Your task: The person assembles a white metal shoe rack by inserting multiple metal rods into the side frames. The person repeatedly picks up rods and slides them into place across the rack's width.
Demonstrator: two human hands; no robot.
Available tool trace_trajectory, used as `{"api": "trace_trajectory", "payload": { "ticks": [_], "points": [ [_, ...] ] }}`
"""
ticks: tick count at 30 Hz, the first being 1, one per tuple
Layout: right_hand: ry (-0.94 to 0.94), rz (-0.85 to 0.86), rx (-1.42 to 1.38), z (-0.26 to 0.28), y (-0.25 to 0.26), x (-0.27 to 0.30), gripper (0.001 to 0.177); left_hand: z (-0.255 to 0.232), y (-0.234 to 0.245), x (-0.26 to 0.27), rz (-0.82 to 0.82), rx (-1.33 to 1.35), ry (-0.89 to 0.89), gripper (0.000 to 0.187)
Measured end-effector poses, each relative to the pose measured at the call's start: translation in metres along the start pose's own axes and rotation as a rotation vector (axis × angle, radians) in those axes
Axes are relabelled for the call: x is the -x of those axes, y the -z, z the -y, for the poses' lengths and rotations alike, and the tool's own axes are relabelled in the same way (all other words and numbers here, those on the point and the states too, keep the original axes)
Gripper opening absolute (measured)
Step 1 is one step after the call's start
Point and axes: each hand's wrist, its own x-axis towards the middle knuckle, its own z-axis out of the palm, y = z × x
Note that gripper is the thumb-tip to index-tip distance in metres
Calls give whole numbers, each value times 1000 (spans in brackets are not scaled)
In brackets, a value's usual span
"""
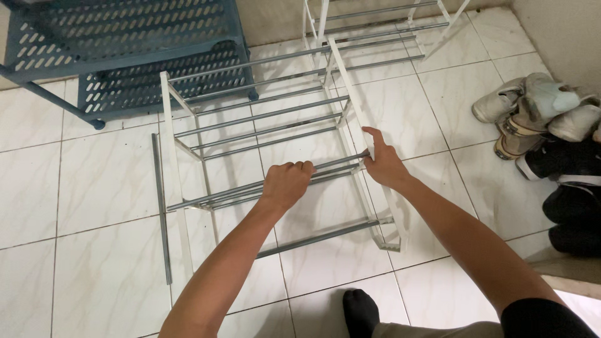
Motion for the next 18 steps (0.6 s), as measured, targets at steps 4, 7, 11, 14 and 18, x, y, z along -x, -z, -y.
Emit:
{"api": "trace_trajectory", "payload": {
  "ticks": [4,7,11,14,18],
  "points": [
    [96,-73,31,-8,-5,-2,74,10,12,5,113,14,101,25],
    [331,-268,281,-3,-11,3,73,15,26,12,97,18,132,25],
    [599,-346,674,39,-33,3,66,17,45,13,69,43,175,24],
    [804,-251,612,74,-57,12,54,15,61,17,39,65,165,24],
    [615,20,611,109,-76,15,17,19,89,31,35,65,182,17]
  ]
}}
